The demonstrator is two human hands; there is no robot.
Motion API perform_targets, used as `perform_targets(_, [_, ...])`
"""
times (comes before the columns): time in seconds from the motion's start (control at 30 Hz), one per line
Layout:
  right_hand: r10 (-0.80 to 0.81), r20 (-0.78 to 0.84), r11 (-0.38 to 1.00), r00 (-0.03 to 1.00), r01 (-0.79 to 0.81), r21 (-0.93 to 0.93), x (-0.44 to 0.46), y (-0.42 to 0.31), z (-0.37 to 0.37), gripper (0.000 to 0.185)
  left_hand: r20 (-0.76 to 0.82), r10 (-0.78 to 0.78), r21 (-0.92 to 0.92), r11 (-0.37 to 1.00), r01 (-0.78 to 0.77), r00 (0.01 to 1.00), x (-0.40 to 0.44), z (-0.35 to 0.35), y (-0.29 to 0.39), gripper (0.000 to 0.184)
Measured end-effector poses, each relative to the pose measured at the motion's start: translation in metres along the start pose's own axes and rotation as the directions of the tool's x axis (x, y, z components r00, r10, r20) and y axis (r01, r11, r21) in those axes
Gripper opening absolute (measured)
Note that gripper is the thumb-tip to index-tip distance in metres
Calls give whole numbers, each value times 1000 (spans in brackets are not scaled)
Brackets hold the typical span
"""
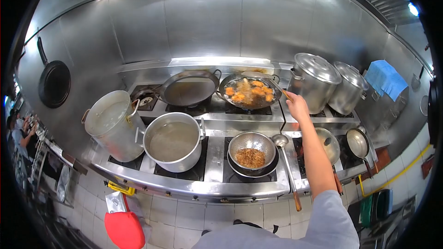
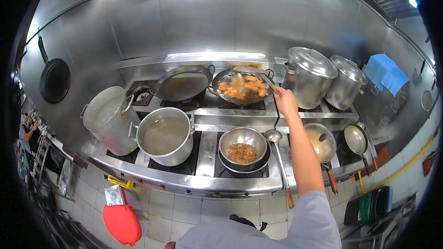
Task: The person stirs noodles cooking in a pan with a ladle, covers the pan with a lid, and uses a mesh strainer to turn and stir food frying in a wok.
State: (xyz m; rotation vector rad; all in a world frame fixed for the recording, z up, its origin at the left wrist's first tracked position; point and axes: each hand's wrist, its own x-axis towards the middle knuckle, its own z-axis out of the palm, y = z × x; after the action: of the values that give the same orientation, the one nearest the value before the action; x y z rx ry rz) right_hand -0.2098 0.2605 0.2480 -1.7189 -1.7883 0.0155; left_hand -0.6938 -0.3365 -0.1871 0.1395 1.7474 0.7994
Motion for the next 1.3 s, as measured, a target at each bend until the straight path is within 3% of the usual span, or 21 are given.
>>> perform_targets(0.13, [-63, 16, 997, 998, 64, -53, 46, -10, 38, 38, -18, 12, -107, 994, -13, 1000, -23, 16, 8, 44])
perform_targets(0.23, [3, 65, 993, 998, 5, -118, 77, -22, 61, 41, -94, 84, -42, 995, -88, 992, -29, 20, -4, 45])
perform_targets(0.33, [8, 92, 987, 996, 7, -158, 93, -32, 78, 40, -114, -65, 28, 997, 68, 991, -26, 18, -28, 44])
perform_targets(0.57, [19, 124, 989, 992, -1, -145, 109, -27, 119, 37, -124, -72, 24, 997, 75, 990, -27, 23, -55, 42])
perform_targets(0.73, [34, 190, 988, 981, -4, -154, 107, -16, 126, 34, -123, -66, 27, 997, 70, 990, -24, 27, -56, 41])
perform_targets(1.03, [8, 147, 990, 989, 13, -140, 101, -5, 109, 35, -85, -37, 64, 997, 43, 996, -10, 26, -41, 39])
perform_targets(1.23, [20, 2, 1000, 1000, -20, 24, 79, 2, 92, 34, -50, -16, 105, 994, 22, 999, 2, 22, -29, 38])
perform_targets(1.3, [-18, -64, 966, 998, 34, 256, 73, 20, 93, 34, -38, -12, 116, 993, 16, 999, 5, 21, -24, 37])
